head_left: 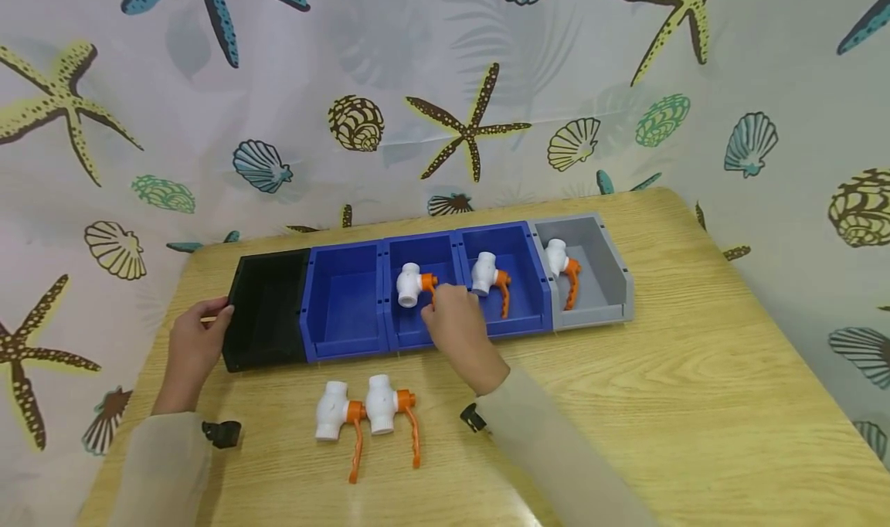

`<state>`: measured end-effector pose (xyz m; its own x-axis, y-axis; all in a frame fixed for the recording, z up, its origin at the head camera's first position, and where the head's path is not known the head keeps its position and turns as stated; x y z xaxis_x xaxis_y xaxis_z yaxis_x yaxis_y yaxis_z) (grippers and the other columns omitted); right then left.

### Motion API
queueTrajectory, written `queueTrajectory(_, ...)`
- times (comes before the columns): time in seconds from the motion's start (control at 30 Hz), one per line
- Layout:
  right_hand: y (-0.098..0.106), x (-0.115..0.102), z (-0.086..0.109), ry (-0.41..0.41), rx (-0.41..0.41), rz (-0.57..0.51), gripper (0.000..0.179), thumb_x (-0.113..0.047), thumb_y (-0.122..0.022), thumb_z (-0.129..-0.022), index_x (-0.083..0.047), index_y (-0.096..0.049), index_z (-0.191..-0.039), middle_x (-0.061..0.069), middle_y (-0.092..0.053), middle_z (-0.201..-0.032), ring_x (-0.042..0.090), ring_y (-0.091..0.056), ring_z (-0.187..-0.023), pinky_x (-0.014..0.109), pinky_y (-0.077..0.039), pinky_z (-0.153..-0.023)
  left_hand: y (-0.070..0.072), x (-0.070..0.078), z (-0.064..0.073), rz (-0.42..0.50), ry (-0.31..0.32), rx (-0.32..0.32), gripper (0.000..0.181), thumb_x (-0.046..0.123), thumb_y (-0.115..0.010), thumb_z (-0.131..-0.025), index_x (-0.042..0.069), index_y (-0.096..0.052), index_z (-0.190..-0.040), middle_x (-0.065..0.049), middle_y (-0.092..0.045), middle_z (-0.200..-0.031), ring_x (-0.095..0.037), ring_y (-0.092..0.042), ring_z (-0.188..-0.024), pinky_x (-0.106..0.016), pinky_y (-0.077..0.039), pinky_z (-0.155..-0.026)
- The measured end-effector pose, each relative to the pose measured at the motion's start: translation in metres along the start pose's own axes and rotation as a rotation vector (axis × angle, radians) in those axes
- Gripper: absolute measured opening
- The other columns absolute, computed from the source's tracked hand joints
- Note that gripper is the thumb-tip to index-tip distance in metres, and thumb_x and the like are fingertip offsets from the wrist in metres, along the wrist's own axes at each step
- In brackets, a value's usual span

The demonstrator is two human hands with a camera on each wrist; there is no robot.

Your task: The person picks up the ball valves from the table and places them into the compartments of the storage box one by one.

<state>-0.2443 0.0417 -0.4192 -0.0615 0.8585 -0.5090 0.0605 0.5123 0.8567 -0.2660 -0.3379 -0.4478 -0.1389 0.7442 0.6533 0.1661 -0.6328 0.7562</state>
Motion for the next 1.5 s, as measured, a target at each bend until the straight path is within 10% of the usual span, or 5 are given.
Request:
queueTrajectory(0.37, -0.014, -0.008, -0.012, -0.058, -0.1, 0.14, 0.013, -0.015, -0.065, -0.086, -0.004, -0.066, -0.08, 0.008, -0.065, -0.073, 0.025, -0.064, -0.066, 0.034, -0.049, -0.05, 0.002, 0.002, -0.002, 0.004, 0.001, -0.001, 0.046, 0.033, -0.044, -0.098, -0.001, -0.051, -0.128, -0.022, -0.054, -0.122, -0.031, -0.053, -0.1, -0.026, -0.045, -0.067)
queueTrajectory(1.0, -0.042, -0.002, -0.013, -0.05, -0.094, 0.321, 0.01, -0.005, -0.065, -0.083, -0.012, -0.071, -0.086, 0.008, -0.069, -0.085, 0.026, -0.065, -0.072, 0.039, -0.05, -0.052, 0.001, 0.0, -0.003, 0.015, -0.006, 0.002, 0.046, 0.032, -0.044, -0.098, -0.001, -0.052, -0.128, -0.021, -0.054, -0.12, -0.03, -0.053, -0.099, -0.022, -0.044, -0.066)
queueTrajectory(1.5, -0.011, -0.006, 0.009, 0.01, -0.07, 0.056, 0.021, -0.02, -0.061, -0.09, -0.007, -0.062, -0.073, 0.005, -0.057, -0.063, 0.019, -0.056, -0.052, 0.029, -0.042, -0.043, 0.001, 0.001, -0.003, 0.011, -0.011, 0.007, 0.046, 0.032, -0.044, -0.098, -0.002, -0.052, -0.128, -0.021, -0.055, -0.118, -0.03, -0.053, -0.098, -0.018, -0.043, -0.064)
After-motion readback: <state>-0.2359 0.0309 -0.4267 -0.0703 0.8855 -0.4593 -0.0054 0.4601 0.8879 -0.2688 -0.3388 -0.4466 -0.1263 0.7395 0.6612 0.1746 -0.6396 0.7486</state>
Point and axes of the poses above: each hand's wrist, its own z-axis away from the middle knuckle, its own y-axis out of the back of the hand, x = y × z, the point moved 8 cm from there along -z, towards the middle knuckle
